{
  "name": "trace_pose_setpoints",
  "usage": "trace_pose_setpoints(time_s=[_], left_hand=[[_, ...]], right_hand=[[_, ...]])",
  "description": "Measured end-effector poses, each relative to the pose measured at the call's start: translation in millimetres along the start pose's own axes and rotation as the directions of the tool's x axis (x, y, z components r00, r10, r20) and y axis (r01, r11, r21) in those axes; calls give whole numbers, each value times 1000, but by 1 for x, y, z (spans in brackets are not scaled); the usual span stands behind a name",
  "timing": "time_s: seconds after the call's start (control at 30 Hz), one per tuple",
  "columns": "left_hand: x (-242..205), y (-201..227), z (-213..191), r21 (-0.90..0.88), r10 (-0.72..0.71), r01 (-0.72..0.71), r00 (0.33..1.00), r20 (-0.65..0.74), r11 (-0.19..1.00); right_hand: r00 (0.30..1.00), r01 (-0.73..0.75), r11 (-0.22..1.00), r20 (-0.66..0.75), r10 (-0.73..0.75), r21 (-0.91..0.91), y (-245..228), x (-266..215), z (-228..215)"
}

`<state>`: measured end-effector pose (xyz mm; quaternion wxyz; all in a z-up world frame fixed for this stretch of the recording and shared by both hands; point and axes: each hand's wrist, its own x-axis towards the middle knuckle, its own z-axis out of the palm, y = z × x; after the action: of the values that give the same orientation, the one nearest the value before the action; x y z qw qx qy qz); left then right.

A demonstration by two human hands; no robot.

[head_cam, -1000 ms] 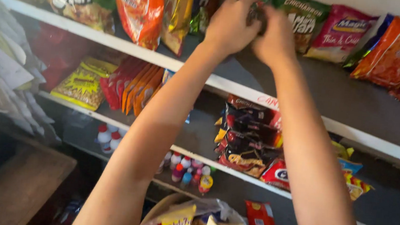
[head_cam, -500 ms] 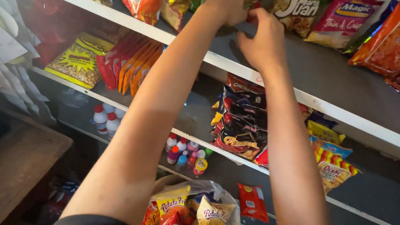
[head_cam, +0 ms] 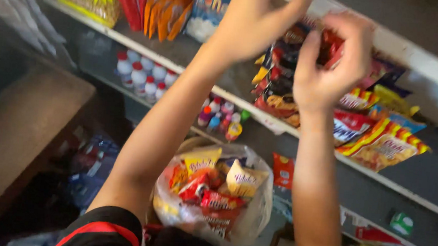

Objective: Gather various packaged snacks from store shelves and put them into a plastic bag.

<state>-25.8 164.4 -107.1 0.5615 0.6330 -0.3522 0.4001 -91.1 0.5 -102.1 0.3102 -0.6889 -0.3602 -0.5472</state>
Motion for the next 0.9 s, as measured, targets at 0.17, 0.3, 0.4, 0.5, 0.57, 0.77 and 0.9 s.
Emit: trace_pose_setpoints(time_s=[0.17,0.3,0.4,0.5,0.57,0.77,0.9], left_hand=[[-149,41,-29,-67,-291,301,948,129,951],[-280,31,-30,239,-683,640,697,217,730],[-365,34,-32,382,-757,668,636,153,639],[-408,49,-40,632,-953,718,272,133,293],[-434,48,-39,664,-925,661,357,130,349],[-441,52,-43,757,-967,606,103,232,246],[-441,45,-56,773,-951,554,177,254,310]], right_hand=[[905,-348,929,300,300,123,-31,-126,-3],[540,-730,682,639,548,32,-52,-239,2],[285,-817,554,727,625,-156,-78,-300,1],[121,-807,512,766,631,-294,-93,-349,-1],[143,-765,572,789,598,-295,-101,-361,-8],[199,-719,649,822,534,-248,-114,-379,-12],[113,-887,417,783,611,-197,-103,-381,-20]])
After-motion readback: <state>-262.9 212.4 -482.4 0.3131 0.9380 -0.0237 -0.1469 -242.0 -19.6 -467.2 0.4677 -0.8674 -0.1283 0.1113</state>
